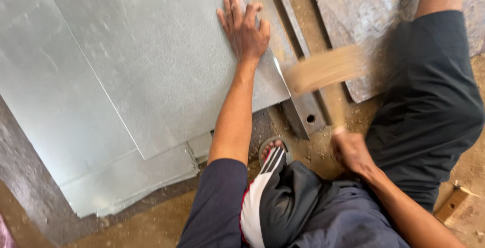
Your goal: The person sits on the floor and bends galvanized sheet metal panels by hand, hammering the sheet over a metal folding bar with a wooden mallet to form a crease. They reposition and align each sheet on the stack, hammer along the edge, and set finished panels aside.
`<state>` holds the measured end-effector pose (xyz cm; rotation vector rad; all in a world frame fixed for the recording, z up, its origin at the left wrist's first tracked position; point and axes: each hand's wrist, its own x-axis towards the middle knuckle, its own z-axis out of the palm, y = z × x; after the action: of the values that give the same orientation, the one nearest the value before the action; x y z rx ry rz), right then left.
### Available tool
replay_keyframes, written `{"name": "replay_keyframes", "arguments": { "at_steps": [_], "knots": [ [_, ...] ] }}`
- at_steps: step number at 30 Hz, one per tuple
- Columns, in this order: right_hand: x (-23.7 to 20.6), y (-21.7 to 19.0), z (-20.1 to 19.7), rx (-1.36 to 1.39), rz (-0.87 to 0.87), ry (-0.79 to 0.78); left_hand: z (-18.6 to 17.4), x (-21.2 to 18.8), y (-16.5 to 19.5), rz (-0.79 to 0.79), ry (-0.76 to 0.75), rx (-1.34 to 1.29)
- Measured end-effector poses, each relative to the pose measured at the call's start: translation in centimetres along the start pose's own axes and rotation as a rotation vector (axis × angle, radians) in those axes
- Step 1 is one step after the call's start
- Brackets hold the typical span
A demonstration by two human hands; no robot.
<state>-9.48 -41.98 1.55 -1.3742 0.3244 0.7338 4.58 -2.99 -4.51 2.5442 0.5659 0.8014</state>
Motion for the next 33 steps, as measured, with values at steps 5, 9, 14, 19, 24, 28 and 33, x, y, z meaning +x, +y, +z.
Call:
{"name": "replay_keyframes", "arguments": {
  "at_steps": [5,9,14,19,24,28,33],
  "knots": [
    [0.1,0.4,0.2,-0.095,0.061,-0.029,-0.2,0.3,0.0,-0.029,-0.015,0.029],
    [-0.4,1.2,0.6,-0.315,0.241,-0.091,-0.4,-0.1,0.2,-0.047,-0.047,-0.008],
    [-1.1,1.6,1.0,-0.371,0.21,-0.059,-0.3,-0.3,-0.1,-0.078,-0.076,0.018],
    [-0.6,1.2,1.4,-0.537,0.021,-0.076,-0.7,0.1,-0.1,-0.064,-0.08,0.055],
    [-0.8,0.4,2.4,-0.597,-0.126,0.105,-1.8,1.4,0.7,-0.086,-0.052,0.009],
    [0.2,-0.8,3.0,-0.856,-0.492,0.033,-2.4,3.3,1.3,-0.143,-0.031,-0.036],
    [6.6,-3.8,4.1,-0.775,0.098,0.122,-3.3,4.8,2.2,-0.151,-0.043,0.042]
  ]
}}
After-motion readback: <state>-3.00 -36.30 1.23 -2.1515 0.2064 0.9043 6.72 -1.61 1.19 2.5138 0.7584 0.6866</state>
